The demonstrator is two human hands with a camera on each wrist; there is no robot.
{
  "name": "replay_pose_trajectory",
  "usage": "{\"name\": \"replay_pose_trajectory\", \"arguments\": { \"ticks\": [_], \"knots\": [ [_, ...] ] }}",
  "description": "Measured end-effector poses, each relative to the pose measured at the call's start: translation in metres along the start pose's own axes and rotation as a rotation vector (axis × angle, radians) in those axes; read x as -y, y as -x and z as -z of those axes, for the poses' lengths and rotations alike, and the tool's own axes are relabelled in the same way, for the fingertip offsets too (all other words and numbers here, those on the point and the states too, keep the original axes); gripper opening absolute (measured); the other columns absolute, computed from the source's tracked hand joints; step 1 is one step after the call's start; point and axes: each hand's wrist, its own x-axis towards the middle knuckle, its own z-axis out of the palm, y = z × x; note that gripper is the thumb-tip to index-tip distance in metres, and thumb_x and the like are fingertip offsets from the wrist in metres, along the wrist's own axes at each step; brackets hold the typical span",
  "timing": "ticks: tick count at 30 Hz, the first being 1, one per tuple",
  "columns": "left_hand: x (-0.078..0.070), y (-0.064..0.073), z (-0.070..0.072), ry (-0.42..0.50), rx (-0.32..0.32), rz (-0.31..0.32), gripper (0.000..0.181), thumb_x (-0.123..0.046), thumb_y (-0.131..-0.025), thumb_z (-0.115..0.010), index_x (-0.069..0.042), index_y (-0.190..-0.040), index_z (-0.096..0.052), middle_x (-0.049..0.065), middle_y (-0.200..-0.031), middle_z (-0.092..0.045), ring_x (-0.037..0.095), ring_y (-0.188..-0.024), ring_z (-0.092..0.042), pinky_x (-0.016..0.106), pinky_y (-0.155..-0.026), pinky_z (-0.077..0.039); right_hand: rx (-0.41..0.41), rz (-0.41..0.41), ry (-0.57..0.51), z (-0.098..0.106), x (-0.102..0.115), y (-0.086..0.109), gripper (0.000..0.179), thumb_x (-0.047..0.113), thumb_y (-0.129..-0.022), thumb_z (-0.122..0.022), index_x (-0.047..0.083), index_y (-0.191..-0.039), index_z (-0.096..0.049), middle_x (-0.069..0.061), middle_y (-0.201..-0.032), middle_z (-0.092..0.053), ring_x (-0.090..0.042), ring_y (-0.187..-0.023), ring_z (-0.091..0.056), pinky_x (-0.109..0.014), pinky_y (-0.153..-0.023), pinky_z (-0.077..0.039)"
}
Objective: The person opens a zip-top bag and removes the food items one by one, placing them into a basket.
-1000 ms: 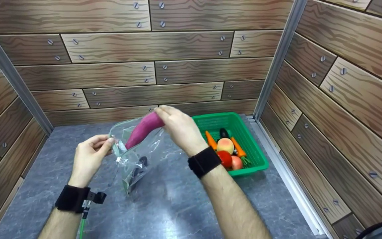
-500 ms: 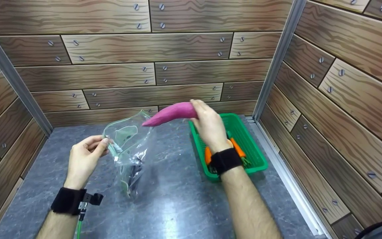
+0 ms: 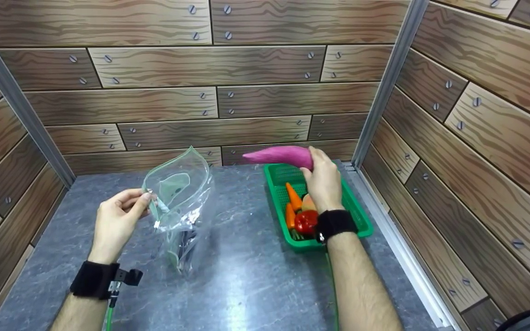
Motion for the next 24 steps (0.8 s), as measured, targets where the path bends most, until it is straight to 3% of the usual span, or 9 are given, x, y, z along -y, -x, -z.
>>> {"name": "replay_pose_trajectory", "arguments": {
  "ticks": [11,24],
  "knots": [
    [0.000,0.002,0.001,-0.005,0.011,0.009,0.022,-0.018,-0.114,-0.081,-0.002,-0.127,-0.086,0.018,-0.117,-0.091,0.029,-0.101,-0.091,0.016,-0.082,-0.069,-0.015,-0.095,0.024,-0.006,-0.043,0.009,0.063,0.006,-0.108,-0.084,-0.001,-0.167,-0.061,-0.031,-0.169,-0.063,-0.055,-0.158,-0.060,-0.065,-0.136,-0.047],
    [0.001,0.003,0.001,-0.008,0.008,0.005,0.023,-0.017,-0.114,-0.081,-0.001,-0.129,-0.086,0.019,-0.118,-0.091,0.028,-0.100,-0.090,0.016,-0.082,-0.068,-0.017,-0.204,0.066,-0.012,-0.071,0.020,0.064,0.004,-0.108,-0.081,-0.006,-0.167,-0.058,-0.034,-0.170,-0.061,-0.059,-0.156,-0.060,-0.067,-0.135,-0.048]
  ]
}}
